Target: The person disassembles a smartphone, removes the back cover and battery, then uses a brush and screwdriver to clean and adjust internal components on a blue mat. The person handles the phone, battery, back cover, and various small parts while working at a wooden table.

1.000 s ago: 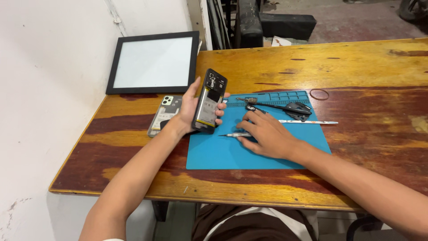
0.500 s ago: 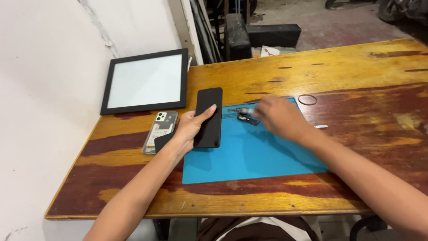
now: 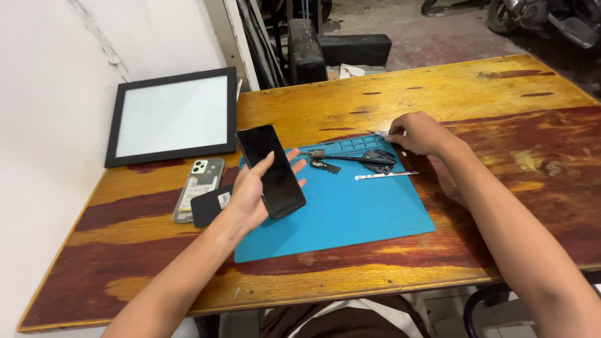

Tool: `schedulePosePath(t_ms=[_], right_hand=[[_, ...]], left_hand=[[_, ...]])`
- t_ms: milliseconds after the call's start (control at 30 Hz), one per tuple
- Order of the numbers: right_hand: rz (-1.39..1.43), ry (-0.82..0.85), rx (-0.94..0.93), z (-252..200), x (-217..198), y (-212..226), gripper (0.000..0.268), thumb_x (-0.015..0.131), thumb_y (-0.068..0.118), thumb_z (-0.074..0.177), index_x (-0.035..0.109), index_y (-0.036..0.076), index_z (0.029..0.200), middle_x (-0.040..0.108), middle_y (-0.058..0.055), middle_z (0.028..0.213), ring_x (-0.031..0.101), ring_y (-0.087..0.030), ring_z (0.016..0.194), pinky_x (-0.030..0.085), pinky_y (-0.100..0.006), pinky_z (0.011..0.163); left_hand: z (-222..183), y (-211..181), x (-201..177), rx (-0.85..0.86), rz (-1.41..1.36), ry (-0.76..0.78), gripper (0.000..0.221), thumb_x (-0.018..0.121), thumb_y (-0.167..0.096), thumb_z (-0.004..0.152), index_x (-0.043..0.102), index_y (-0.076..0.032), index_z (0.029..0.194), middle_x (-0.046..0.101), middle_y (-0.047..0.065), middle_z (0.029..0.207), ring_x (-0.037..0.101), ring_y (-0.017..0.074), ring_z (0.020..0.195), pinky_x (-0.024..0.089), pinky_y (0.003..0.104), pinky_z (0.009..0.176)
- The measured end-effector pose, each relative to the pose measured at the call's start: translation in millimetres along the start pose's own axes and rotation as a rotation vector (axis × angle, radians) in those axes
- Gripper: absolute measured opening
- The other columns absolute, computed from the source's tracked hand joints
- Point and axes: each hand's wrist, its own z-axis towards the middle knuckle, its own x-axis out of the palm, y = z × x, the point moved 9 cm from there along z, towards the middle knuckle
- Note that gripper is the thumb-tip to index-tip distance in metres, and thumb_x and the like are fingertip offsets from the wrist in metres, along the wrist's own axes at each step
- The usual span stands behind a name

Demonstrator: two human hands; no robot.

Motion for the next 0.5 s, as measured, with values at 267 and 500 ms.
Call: schedulePosePath(t_ms=[267,500], right_hand=[[-0.076,-0.064,-0.054,-5.7,-11.0,9.6,0.044,0.083,0.031,0.082,0.072,0.003,0.115,0.072,-0.02,0.102,0.069,-0.036,0.092,0.055,-0.045,0.079],[0.118,0.123,-0.248,-19.6,-11.5,68.3,0.041,0.083,0.025,0.071,0.076,0.01,0.109,0.075,-0.011,0.098,0.071,-0.027,0.092,0.057,-0.039,0.082]], left_hand=[[18.5,-13.9,-30.0,0.163,0.02,-0.04,0.041,0.045,-0.047,0.103,0.055,-0.008,0.107,0.059,0.004,0.084,0.059,0.0147,0.071,0.053,0.034,0.063],[24.2,-10.0,-32.8,0.211,0.193,-0.105,0.074,0.022,-0.076,0.105,0.046,-0.006,0.102,0.044,0.0,0.075,0.044,0.0085,0.06,0.045,0.023,0.054]])
